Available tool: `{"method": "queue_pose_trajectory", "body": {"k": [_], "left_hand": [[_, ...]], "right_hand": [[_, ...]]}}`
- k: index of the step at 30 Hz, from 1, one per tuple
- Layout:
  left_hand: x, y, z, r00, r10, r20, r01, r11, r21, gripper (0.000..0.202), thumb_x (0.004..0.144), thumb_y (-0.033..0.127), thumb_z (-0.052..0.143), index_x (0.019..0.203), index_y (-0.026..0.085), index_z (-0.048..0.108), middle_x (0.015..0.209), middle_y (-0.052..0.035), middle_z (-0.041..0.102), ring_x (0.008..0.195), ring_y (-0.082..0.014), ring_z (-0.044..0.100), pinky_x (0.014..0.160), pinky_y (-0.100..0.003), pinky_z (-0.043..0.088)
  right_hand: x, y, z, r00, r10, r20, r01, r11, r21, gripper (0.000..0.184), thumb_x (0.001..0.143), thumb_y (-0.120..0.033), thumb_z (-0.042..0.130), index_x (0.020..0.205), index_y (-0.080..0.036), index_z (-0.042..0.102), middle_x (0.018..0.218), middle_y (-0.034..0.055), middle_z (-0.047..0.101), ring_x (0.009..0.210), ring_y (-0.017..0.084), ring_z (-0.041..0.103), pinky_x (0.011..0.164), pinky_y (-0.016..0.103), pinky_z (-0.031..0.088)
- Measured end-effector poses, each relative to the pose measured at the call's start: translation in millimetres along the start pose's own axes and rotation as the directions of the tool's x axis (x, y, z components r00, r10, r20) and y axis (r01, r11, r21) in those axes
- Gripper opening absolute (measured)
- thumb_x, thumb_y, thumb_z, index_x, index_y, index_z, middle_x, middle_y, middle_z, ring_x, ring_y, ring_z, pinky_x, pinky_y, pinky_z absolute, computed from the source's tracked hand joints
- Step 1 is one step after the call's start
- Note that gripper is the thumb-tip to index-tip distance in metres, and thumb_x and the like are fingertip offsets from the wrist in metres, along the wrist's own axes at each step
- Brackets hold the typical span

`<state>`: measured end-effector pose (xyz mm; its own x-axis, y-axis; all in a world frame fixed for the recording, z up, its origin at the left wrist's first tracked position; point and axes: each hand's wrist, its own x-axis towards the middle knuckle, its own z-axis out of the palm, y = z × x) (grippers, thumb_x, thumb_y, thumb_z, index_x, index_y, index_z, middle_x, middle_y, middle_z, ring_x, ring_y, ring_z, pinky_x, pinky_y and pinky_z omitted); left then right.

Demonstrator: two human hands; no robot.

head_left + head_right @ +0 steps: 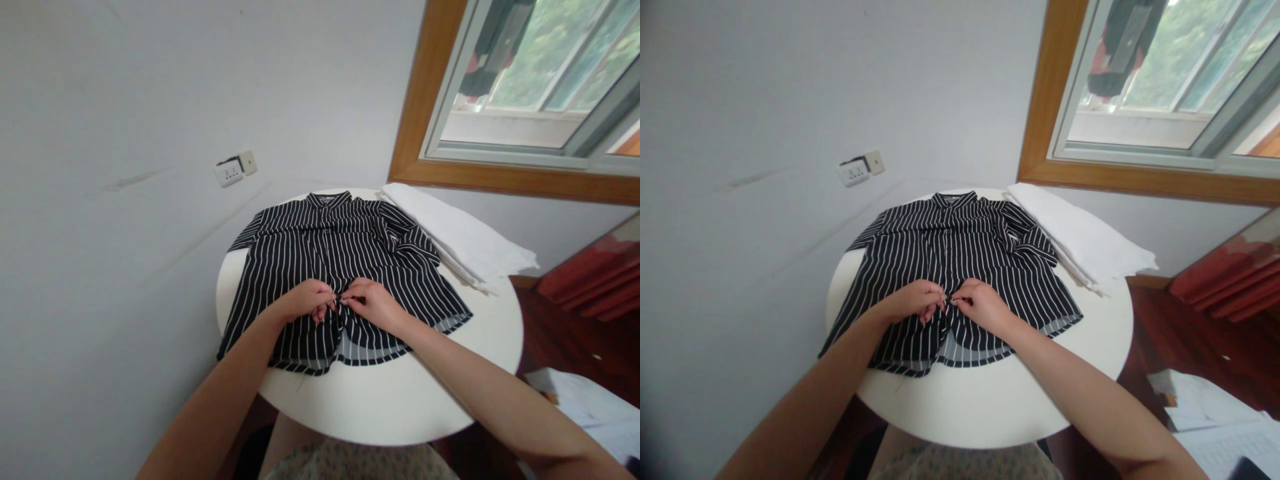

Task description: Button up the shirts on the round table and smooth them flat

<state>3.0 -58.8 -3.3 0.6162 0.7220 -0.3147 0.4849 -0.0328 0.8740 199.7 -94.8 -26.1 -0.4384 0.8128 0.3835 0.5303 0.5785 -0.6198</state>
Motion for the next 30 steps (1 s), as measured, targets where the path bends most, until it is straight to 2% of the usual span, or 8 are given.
{"method": "queue_pose_trajectory", "body": {"k": [3, 8, 14, 17, 23, 26, 30], "left_hand": [[0.9, -1.9, 0.0, 1.0, 0.004, -0.003, -0.004, 1.0, -0.007, 0.023, 0.08, 0.028, 0.045, 0.069, 0.014, 0.059, 0.042, 0.0042, 0.052, 0.038, -0.009, 0.049, 0.042, -0.02, 0.04], [2.0, -4.4, -0.1, 1.0, 0.022, -0.021, -0.022, 1.0, -0.003, 0.023, 0.08, 0.027, 0.044, 0.068, 0.014, 0.059, 0.041, 0.0045, 0.051, 0.036, -0.0088, 0.047, 0.041, -0.02, 0.038], [2.5, -4.8, -0.2, 1.0, 0.005, -0.023, -0.006, 1.0, -0.026, 0.021, 0.079, 0.027, 0.045, 0.069, 0.015, 0.058, 0.041, 0.0054, 0.05, 0.036, -0.0085, 0.045, 0.04, -0.019, 0.037], [1.9, -4.0, -0.4, 1.0, 0.012, -0.022, -0.012, 1.0, -0.023, 0.02, 0.078, 0.026, 0.045, 0.07, 0.015, 0.058, 0.041, 0.0056, 0.05, 0.036, -0.0084, 0.045, 0.04, -0.019, 0.037], [1.1, -2.4, 0.5, 0.998, 0.039, -0.043, -0.04, 0.999, -0.007, 0.019, 0.079, 0.027, 0.045, 0.069, 0.015, 0.056, 0.04, 0.0061, 0.049, 0.035, -0.0082, 0.045, 0.04, -0.018, 0.037], [1.0, -1.4, 1.8, 0.995, 0.08, -0.052, -0.08, 0.997, 0.008, 0.017, 0.079, 0.029, 0.047, 0.069, 0.016, 0.053, 0.041, 0.0064, 0.051, 0.036, -0.0088, 0.048, 0.041, -0.018, 0.038], [1.0, -1.2, 3.3, 0.989, 0.134, -0.062, -0.129, 0.989, 0.073, 0.017, 0.08, 0.033, 0.049, 0.072, 0.018, 0.051, 0.042, 0.0068, 0.052, 0.038, -0.0105, 0.052, 0.04, -0.019, 0.04]], "right_hand": [[-1.5, -3.7, 0.1, 0.998, -0.048, 0.037, 0.053, 0.99, -0.134, 0.017, 0.086, -0.014, 0.055, 0.092, -0.018, 0.071, 0.088, 0.004, 0.063, 0.084, 0.014, 0.059, 0.078, 0.026, 0.047], [-4.0, -11.0, -2.2, 0.99, -0.064, 0.128, 0.108, 0.922, -0.371, 0.019, 0.09, -0.019, 0.05, 0.094, -0.017, 0.069, 0.09, 0.0049, 0.06, 0.08, 0.014, 0.058, 0.07, 0.025, 0.046], [-3.9, -18.6, -0.5, 0.985, -0.044, 0.165, 0.125, 0.84, -0.527, 0.024, 0.093, -0.022, 0.043, 0.094, -0.015, 0.066, 0.086, 0.0058, 0.058, 0.078, 0.015, 0.057, 0.066, 0.025, 0.044], [-5.4, -21.9, 1.1, 0.993, 0.008, 0.122, 0.061, 0.832, -0.551, 0.025, 0.094, -0.024, 0.043, 0.091, -0.016, 0.067, 0.088, 0.0055, 0.058, 0.078, 0.014, 0.057, 0.065, 0.025, 0.042], [-8.5, -25.4, 4.3, 0.993, 0.117, 0.004, -0.101, 0.869, -0.484, 0.021, 0.091, -0.028, 0.048, 0.094, -0.023, 0.068, 0.091, 0.002, 0.06, 0.079, 0.012, 0.058, 0.063, 0.023, 0.04], [-8.5, -26.0, 6.0, 0.989, 0.144, -0.019, -0.134, 0.858, -0.496, 0.023, 0.091, -0.03, 0.047, 0.091, -0.021, 0.068, 0.089, 0.0027, 0.059, 0.078, 0.013, 0.058, 0.063, 0.024, 0.039], [-7.5, -24.6, 5.0, 0.988, 0.155, 0.01, -0.129, 0.856, -0.501, 0.028, 0.092, -0.032, 0.044, 0.086, -0.019, 0.067, 0.088, 0.0037, 0.058, 0.076, 0.013, 0.057, 0.063, 0.024, 0.039]]}}
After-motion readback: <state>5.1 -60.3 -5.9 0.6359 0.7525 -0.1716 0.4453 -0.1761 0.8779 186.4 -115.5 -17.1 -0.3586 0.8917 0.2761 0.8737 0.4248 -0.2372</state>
